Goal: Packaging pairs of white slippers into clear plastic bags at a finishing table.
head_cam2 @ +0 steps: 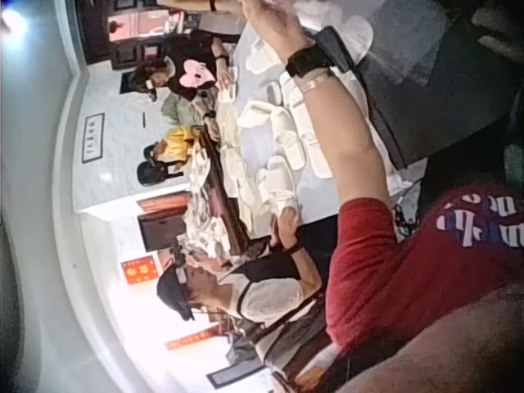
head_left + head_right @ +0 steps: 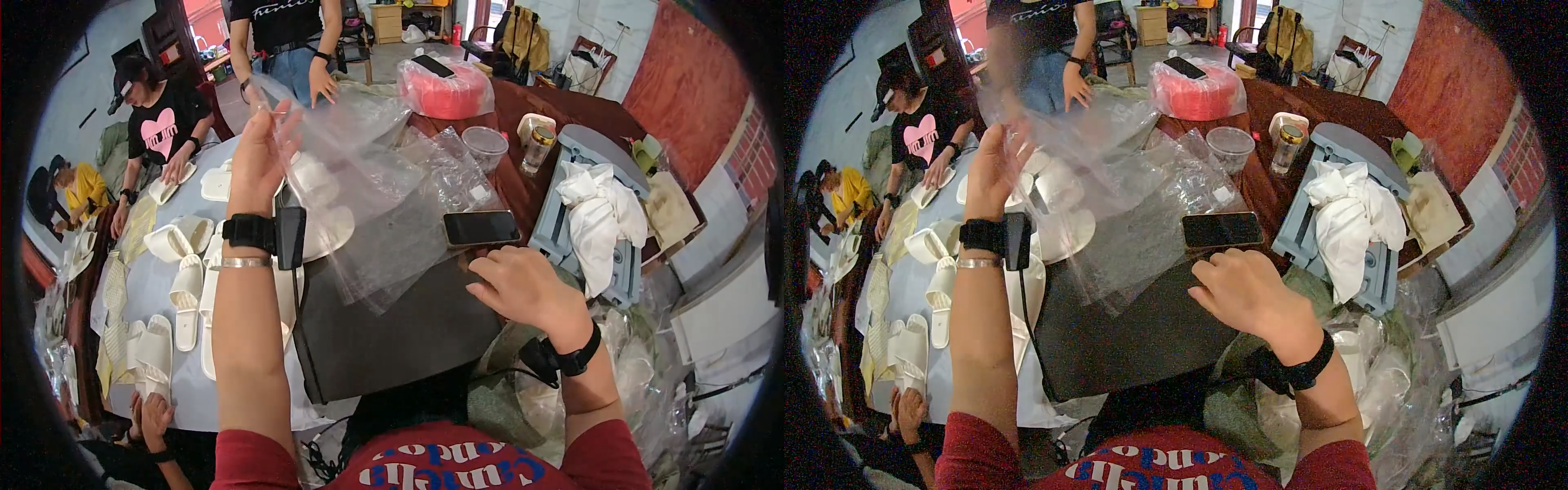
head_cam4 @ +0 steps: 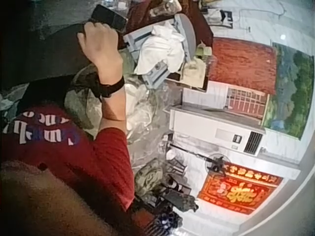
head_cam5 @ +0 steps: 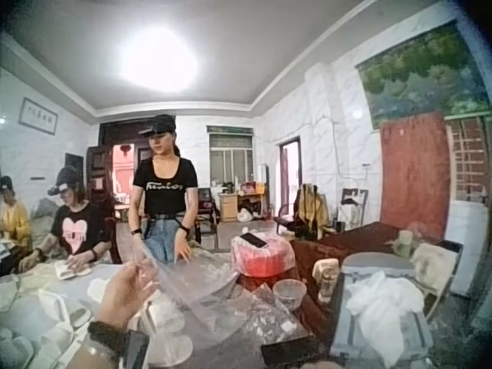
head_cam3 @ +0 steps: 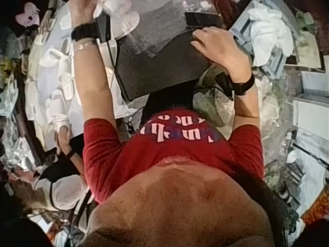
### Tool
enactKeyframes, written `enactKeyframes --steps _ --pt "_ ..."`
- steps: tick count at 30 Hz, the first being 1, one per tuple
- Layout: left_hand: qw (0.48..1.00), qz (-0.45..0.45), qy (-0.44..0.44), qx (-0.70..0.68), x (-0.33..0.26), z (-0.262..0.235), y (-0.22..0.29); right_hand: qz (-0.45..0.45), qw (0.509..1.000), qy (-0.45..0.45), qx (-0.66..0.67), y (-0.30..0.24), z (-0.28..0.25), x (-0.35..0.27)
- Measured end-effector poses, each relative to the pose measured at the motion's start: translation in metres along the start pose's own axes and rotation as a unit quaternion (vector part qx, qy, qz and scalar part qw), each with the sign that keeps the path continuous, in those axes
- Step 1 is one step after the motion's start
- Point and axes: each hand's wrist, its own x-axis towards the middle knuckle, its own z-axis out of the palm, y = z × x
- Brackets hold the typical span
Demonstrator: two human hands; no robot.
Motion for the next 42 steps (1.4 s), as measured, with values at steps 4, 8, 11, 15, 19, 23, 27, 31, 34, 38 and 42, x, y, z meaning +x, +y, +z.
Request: enactKeyframes --steps 4,8,11,15,19,23,27,31,34,38,42 --pt "0.991 -0.041 -0.126 -0.029 -0.019 0.012 0.0 -0.007 1.0 0.017 -0.003 -0.002 -0.003 -0.004" --pt "0.94 -0.089 -0.253 -0.21 -0.05 0.006 -0.028 -0.028 0.997 0.069 0.003 -0.008 -0.008 0.0" --pt "0.955 -0.097 -0.175 -0.218 -0.089 0.014 -0.04 -0.027 0.992 0.127 0.004 -0.02 -0.021 0.009" --pt "0.975 -0.079 -0.104 -0.179 -0.153 0.015 -0.056 -0.075 0.974 0.206 0.048 -0.048 -0.019 0.026" --pt "0.983 -0.116 -0.031 -0.136 -0.201 0.0 -0.07 -0.164 0.973 0.156 0.046 -0.08 0.006 0.038" --pt "0.987 -0.146 -0.007 -0.073 -0.226 -0.007 -0.064 -0.175 0.983 0.052 0.011 -0.093 0.042 0.035" --pt "0.991 -0.132 0.014 -0.008 -0.236 -0.023 -0.067 -0.148 0.989 0.017 -0.021 -0.088 0.053 0.033" --pt "0.985 -0.119 0.088 0.09 -0.239 -0.052 -0.075 -0.18 0.982 0.05 -0.002 -0.088 0.046 0.034" --pt "0.974 -0.087 0.098 0.184 -0.242 -0.069 -0.075 -0.182 0.978 0.093 0.029 -0.086 0.04 0.034" --pt "0.901 0.038 0.133 0.411 -0.262 -0.101 -0.051 -0.154 0.98 0.117 0.042 -0.079 0.043 0.034" --pt "0.73 0.06 0.266 0.626 -0.276 -0.139 0.008 -0.148 0.982 0.116 0.034 -0.077 0.046 0.031"
